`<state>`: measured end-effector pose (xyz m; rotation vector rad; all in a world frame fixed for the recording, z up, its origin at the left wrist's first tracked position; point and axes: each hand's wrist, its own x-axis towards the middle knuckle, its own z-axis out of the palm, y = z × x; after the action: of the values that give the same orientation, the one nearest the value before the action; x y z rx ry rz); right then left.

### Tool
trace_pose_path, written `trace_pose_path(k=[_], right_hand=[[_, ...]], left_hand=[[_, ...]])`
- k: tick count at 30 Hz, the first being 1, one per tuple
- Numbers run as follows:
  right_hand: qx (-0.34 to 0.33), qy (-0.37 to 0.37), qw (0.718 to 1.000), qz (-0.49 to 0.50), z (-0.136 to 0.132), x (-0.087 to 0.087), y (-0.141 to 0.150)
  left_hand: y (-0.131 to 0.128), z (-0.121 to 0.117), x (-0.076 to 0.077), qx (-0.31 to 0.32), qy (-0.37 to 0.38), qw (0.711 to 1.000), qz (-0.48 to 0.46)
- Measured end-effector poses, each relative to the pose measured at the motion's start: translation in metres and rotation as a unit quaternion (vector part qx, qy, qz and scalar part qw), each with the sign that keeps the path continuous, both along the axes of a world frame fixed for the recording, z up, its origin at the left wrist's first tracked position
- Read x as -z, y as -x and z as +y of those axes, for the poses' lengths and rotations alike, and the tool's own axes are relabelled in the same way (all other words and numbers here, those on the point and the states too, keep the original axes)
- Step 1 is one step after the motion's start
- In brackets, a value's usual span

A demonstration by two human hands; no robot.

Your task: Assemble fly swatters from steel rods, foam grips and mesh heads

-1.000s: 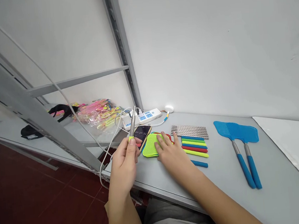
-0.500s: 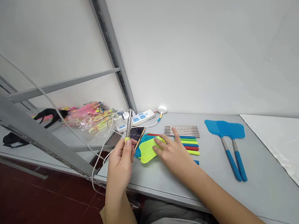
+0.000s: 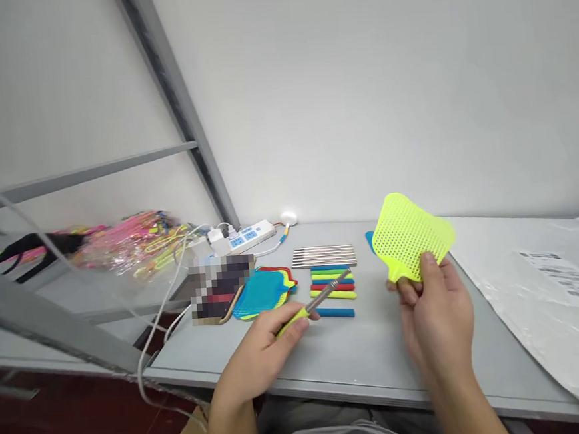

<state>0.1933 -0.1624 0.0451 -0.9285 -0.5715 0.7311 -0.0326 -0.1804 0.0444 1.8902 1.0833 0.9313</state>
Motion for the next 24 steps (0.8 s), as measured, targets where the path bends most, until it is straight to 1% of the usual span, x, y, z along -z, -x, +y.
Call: trace_pose_path(k=[1, 3, 6, 9, 12, 15, 19, 24], right_hand=[[-0.023, -0.004, 0.999, 0.041, -0.004, 0.001, -0.002], [-0.045, -0.01, 0.997, 0.061, -0.014, 0.004, -0.007], [-0.059, -0.017, 0.998, 0.025, -0.029, 0.011, -0.017], [-0.076, 0.003, 0.997, -0.015, -0.043, 0.02, -0.031], [-0.086, 0.028, 0.995, -0.038, -0.054, 0.027, -0.043], [-0.081, 0.021, 0.996, -0.034, -0.059, 0.031, -0.052], [-0.093, 0.018, 0.995, -0.04, -0.062, 0.032, -0.059], [-0.112, 0.026, 0.992, -0.054, -0.067, 0.035, -0.064]], left_hand=[[-0.009, -0.001, 0.001, 0.01, -0.004, 1.0, -0.001], [-0.025, -0.002, 0.003, 0.02, -0.012, 1.0, -0.006], [-0.045, -0.002, 0.01, 0.029, -0.02, 0.999, -0.002], [-0.055, 0.0, 0.019, 0.046, -0.021, 0.999, 0.012], [-0.058, 0.002, 0.027, 0.058, -0.018, 0.998, 0.034], [-0.057, 0.003, 0.029, 0.072, -0.014, 0.995, 0.065], [-0.056, 0.002, 0.027, 0.084, -0.011, 0.991, 0.104], [-0.058, -0.003, 0.021, 0.103, -0.012, 0.987, 0.119]])
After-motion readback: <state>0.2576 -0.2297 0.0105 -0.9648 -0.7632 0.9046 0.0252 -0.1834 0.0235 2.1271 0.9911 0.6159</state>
